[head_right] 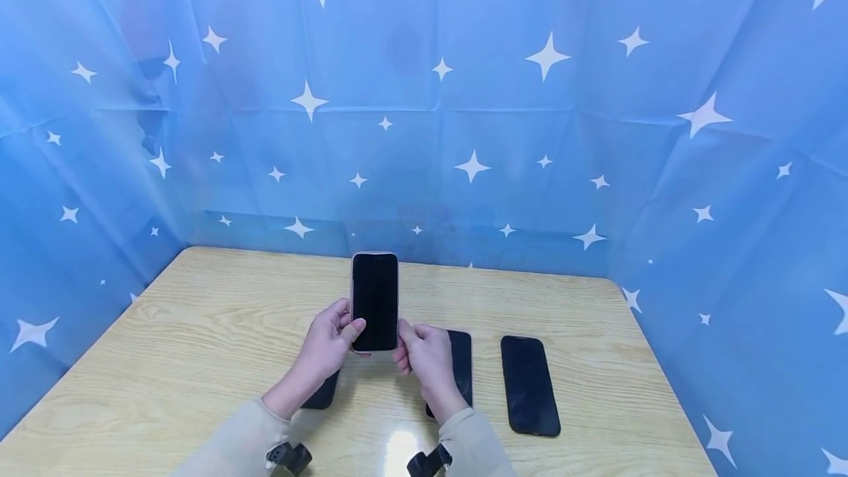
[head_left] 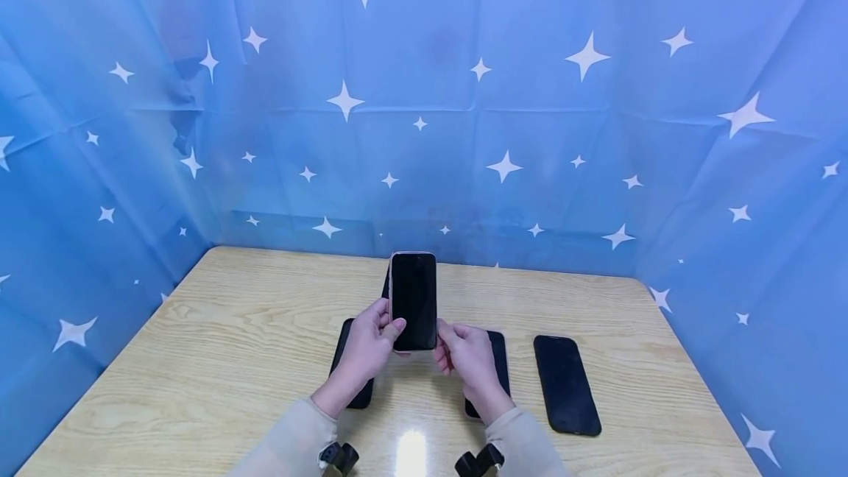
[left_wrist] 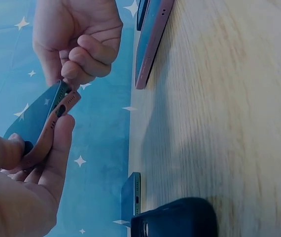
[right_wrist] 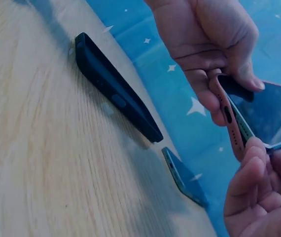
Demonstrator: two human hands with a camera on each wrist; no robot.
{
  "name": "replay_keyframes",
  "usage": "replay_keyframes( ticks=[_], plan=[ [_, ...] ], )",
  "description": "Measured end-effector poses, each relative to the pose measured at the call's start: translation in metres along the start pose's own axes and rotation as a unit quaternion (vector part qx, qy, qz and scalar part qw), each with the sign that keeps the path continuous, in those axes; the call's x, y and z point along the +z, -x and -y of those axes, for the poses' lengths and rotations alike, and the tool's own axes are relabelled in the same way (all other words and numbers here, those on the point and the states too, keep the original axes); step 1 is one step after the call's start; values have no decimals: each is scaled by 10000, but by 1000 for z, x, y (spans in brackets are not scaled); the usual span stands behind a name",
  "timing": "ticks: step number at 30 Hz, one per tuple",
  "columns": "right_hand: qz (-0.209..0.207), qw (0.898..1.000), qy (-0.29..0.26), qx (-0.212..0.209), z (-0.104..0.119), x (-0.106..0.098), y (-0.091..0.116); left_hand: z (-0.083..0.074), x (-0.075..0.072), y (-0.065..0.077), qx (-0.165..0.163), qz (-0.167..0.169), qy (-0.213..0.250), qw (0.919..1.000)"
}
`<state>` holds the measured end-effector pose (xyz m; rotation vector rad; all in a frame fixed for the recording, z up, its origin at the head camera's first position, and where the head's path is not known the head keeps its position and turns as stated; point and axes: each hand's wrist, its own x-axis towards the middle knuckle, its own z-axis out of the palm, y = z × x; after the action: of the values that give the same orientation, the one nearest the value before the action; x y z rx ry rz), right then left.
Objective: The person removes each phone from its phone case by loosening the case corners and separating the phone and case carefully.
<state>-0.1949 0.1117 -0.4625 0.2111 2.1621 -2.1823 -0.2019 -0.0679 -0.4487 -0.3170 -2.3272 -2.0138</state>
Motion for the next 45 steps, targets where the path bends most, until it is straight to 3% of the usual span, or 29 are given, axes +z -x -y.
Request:
replay_keyframes(
  ticks=[8, 22, 29, 35, 39, 45],
  plan=[
    [386, 9973, 507, -362, -2, 0, 1, 5, -4, -1, -35, -59, -14, 10000],
    [1017, 9877, 818, -858, 0, -9, 0, 5, -5, -2, -227, -247, 262, 9991],
    [946, 9764, 1395, -1353, 1, -12, 0, 5, -6, -3, -505, -321, 364, 9975],
    [924, 9788, 1321, -1266, 5, -12, -1, 4, -7, -4, -596, -302, 193, 9976],
    [971, 9838, 1087, -1040, 7, -13, -1, 4, -9, -5, -666, -34, 195, 9976],
    [942, 9924, 531, -590, 7, -18, -4, 0, -17, -5, -674, 837, 716, 9916]
  ],
)
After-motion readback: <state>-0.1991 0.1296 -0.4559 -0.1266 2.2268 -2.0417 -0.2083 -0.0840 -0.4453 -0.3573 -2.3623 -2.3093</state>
